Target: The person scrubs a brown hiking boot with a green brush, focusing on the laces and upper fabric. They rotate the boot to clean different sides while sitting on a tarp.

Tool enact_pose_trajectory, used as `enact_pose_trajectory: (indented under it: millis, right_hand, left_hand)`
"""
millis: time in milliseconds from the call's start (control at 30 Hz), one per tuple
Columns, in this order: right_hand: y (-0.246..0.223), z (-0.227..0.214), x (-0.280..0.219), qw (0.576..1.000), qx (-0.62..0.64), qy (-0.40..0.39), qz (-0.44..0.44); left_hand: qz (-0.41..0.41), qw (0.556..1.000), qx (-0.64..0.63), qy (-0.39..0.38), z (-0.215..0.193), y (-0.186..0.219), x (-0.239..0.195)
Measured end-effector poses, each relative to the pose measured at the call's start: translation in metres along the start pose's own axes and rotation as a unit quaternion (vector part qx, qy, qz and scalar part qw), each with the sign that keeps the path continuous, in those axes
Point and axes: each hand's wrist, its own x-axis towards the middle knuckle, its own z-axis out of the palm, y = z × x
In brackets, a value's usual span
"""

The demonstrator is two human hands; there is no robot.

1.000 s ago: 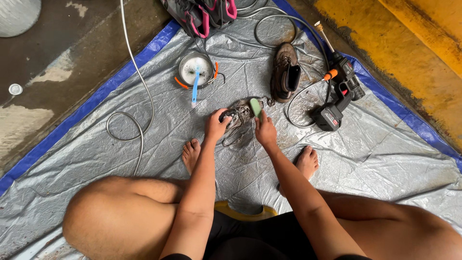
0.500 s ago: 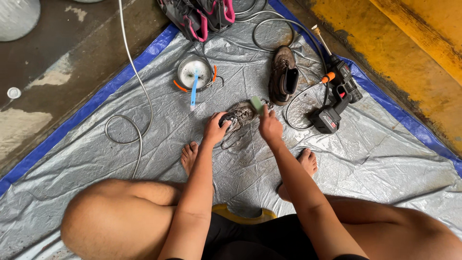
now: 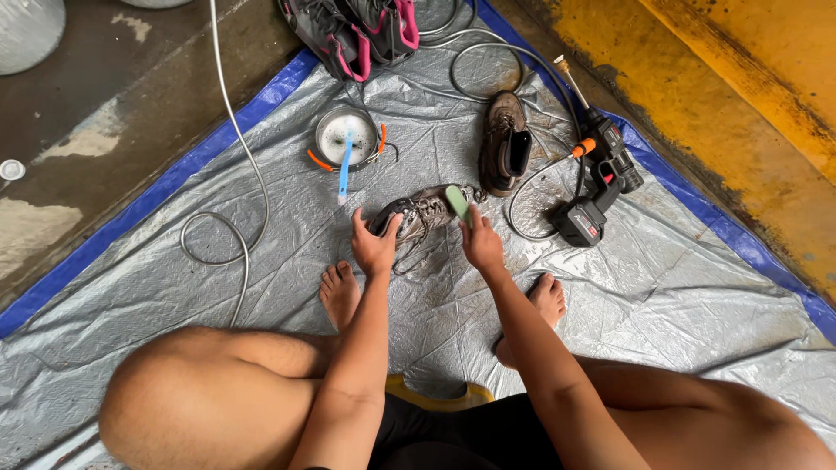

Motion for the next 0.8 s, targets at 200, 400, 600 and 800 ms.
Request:
enact_pose_trajectory:
  millis: [200,400,600,800]
  right_hand:
    - [-0.047,-0.016,-0.029,0.992,0.068,-0.069,-0.080]
    - [-0.069,0.002,-0.013,0.998,0.049,0.043,0.021]
    - [-0.112,0.000,-0.020,0.995,0.089,-0.044,-0.027]
    - [-0.119,0.024,-0.010,0.988,0.022,-0.079,-0.129]
  left_hand:
    - [-0.061,0.998,-0.020,0.012,-0.001,0.020,0.012]
    - [-0.004,0.998,0.022,-0.063,0.009,0.005,0.038]
    - [0.015,0.987,0.057,-0.151,0.015,-0.019,0.067]
    - [-0.016,0.977,0.054,-0.205,0.002,-0.007,0.068]
